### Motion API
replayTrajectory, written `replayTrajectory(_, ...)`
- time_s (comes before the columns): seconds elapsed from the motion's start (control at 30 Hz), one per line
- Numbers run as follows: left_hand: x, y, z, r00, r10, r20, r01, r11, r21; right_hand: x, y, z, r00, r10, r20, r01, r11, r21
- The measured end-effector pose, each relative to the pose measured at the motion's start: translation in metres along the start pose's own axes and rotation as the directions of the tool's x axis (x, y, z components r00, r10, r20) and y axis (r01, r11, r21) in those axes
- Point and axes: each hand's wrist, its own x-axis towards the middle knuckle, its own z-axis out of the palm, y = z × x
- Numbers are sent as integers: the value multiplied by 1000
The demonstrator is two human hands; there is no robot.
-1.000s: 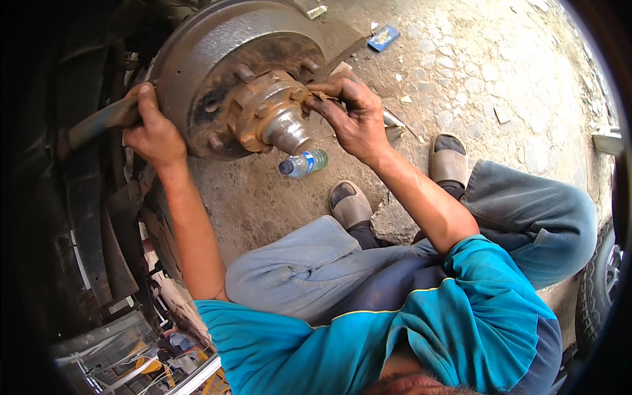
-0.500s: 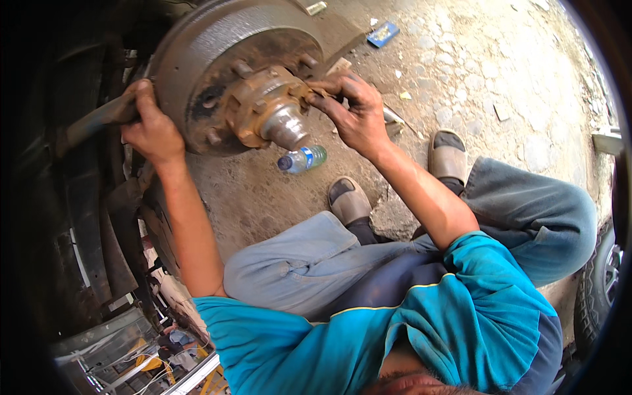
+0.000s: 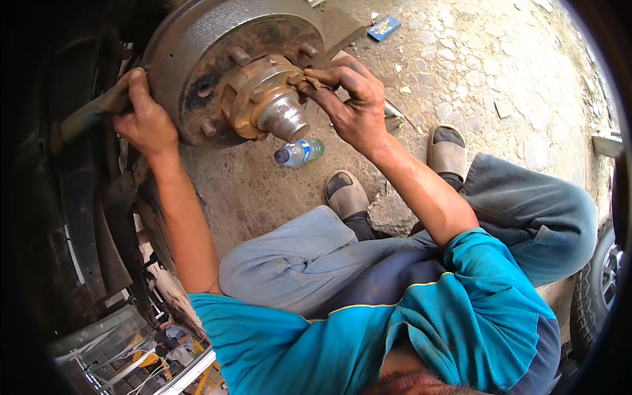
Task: The person sits on the ground and uses a small metal tool to scrape rust and debris from the surface of a vehicle's wheel hub. They repeatedly rotate the hub with one hand while scraping with the other.
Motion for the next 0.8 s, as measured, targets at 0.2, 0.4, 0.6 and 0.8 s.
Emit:
replayTrajectory(0.2,-4,-9,0,1000,18,19,-18,1000,7,-6,-9,0,999,43,-7,-44,999,-31)
replayTrajectory(0.4,-5,-17,1,993,116,9,-116,993,-35,-8,-11,0,999,42,-32,-43,999,-10)
replayTrajectory(0.6,-1,-8,-1,999,44,9,-43,999,-24,-5,-7,3,998,70,-7,-70,998,0)
replayTrajectory(0.8,-3,-10,0,1000,-3,11,3,1000,9,-7,-4,9,993,116,-24,-114,991,65)
